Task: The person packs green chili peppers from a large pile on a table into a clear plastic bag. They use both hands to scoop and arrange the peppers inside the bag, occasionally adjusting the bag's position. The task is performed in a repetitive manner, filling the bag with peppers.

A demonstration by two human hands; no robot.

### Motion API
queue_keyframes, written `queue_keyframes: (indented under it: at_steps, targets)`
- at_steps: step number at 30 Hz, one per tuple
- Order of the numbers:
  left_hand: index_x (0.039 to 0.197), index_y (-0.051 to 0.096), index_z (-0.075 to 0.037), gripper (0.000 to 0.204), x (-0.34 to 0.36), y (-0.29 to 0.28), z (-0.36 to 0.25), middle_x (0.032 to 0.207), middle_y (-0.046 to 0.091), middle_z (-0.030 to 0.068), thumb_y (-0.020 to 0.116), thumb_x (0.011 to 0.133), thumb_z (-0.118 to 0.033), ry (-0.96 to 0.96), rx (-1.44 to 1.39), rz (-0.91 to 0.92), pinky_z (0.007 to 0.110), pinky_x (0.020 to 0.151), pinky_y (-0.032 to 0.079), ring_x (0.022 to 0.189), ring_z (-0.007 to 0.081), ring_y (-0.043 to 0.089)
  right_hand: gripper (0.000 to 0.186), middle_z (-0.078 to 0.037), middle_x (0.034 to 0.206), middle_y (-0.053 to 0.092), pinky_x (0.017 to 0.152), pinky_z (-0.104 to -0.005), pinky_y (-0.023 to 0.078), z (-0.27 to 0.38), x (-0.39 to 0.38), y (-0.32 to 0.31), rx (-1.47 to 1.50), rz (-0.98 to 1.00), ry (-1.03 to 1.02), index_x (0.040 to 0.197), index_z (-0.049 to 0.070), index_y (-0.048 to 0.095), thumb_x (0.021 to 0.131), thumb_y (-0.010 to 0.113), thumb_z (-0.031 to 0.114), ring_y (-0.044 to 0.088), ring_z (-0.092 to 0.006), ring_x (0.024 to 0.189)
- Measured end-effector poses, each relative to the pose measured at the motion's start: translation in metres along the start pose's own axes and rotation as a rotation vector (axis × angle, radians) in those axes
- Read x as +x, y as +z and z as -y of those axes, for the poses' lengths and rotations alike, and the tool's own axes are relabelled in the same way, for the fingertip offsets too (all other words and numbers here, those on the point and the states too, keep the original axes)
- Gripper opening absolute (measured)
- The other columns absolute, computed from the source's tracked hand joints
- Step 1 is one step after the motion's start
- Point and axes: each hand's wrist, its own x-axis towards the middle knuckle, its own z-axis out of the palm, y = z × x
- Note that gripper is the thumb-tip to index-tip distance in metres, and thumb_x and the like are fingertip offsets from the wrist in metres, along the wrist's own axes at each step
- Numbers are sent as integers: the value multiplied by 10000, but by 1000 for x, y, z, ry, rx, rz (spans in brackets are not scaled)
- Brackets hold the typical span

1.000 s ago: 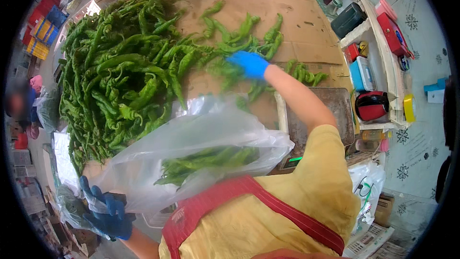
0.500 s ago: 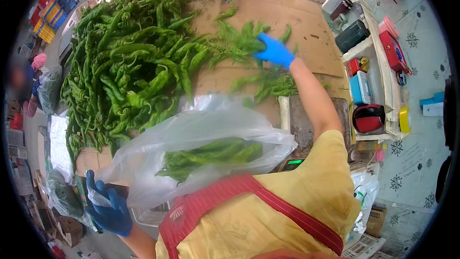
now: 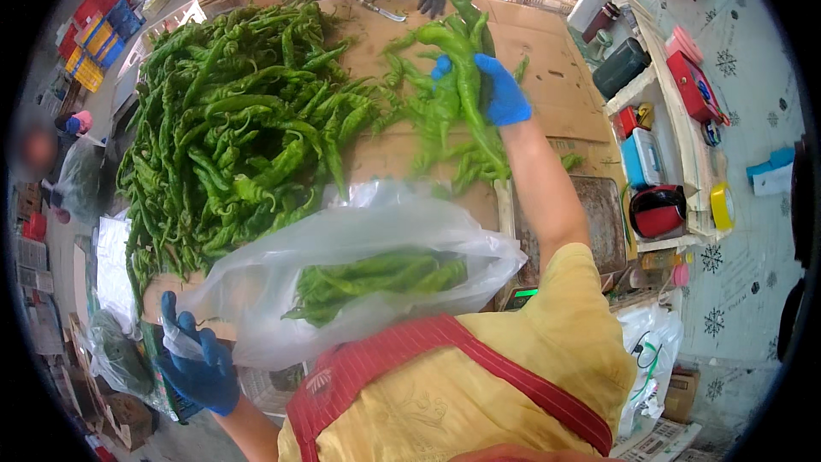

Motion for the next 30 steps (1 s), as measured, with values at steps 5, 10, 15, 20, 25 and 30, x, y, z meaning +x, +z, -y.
queue_keyframes:
  at_steps: [5,10,15,20,25,30]
  targets:
    - [1514,-54,-214,774,8,16,8,1536,217,160,485,962,-277,-76,-107,19,545,827,487,1054,358,555,488,-161,1087,607,888,-376,493,16,-22,30,27,241,-73,1260,-19,508,878,578,277,591,-278,984]
    - [1502,35,-82,884,28,36,27,1517,221,175,592,895,-406,49,116,-123,392,550,581,895,266,630,559,-160,1150,596,926,-379,473,35,-66,74,66,300,30,1287,-9,496,827,664,260,577,-261,1041]
    - [1470,182,-2,895,40,43,26,1445,349,224,581,861,-523,-14,572,-99,235,415,476,750,174,605,718,-150,1239,577,978,-361,434,56,-96,140,-887,472,110,1316,1,483,705,804,200,556,-229,1112]
    - [1463,163,16,914,32,40,15,1452,308,265,639,841,-456,-67,352,-44,321,419,553,746,284,652,803,-159,1311,542,1012,-337,399,32,-83,224,-1263,742,400,1343,11,462,675,846,234,505,-205,1192]
    - [1473,100,30,1006,19,27,0,1479,249,276,625,826,-533,-83,339,144,276,408,511,702,240,654,801,-169,1313,537,1025,-368,389,-25,-68,264,-1121,948,655,1348,14,465,692,831,294,505,-243,1214]
    - [1468,53,49,1072,12,15,-2,1475,215,320,613,807,-583,-107,175,244,258,373,448,452,231,583,793,-181,1313,537,983,-359,432,-120,-58,206,-1187,1102,512,1376,58,434,708,778,311,533,-259,1179]
